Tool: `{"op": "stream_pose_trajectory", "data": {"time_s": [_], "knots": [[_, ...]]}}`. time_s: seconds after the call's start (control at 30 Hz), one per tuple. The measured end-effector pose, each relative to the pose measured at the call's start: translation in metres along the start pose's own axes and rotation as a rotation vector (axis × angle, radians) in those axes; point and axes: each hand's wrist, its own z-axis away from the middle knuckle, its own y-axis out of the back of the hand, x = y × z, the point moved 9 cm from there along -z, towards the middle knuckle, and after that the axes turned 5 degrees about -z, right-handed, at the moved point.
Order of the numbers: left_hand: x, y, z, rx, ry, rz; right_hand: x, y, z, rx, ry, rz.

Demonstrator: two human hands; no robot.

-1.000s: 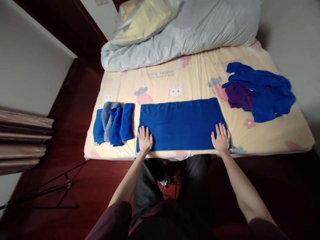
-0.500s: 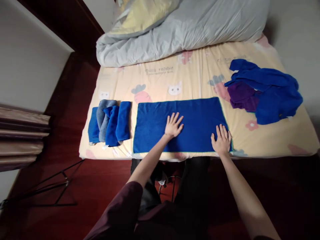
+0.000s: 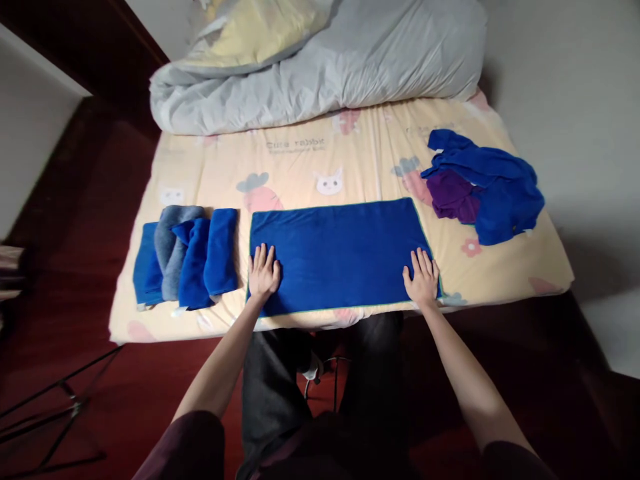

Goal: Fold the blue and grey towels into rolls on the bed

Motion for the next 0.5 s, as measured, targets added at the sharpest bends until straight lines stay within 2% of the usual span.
{"op": "stream_pose_trajectory", "data": {"time_s": [0.1,0.33,0.4,0.43,0.5], "knots": [[-0.001,0.003,0.008,0.067,0.025,0.090,-0.001,0.001,-0.001,-0.048,-0.034,-0.003],[-0.005,0.006,0.006,0.135,0.043,0.211,-0.004,0.006,-0.002,-0.080,-0.102,-0.013],[-0.005,0.007,0.007,0.152,0.043,0.220,-0.028,0.005,-0.005,-0.048,-0.137,-0.036],[-0.005,0.006,0.007,0.158,0.042,0.224,-0.049,0.002,-0.009,-0.042,-0.133,-0.062],[-0.006,0.005,0.007,0.164,0.045,0.230,-0.112,-0.015,-0.019,-0.109,-0.014,-0.162]]}}
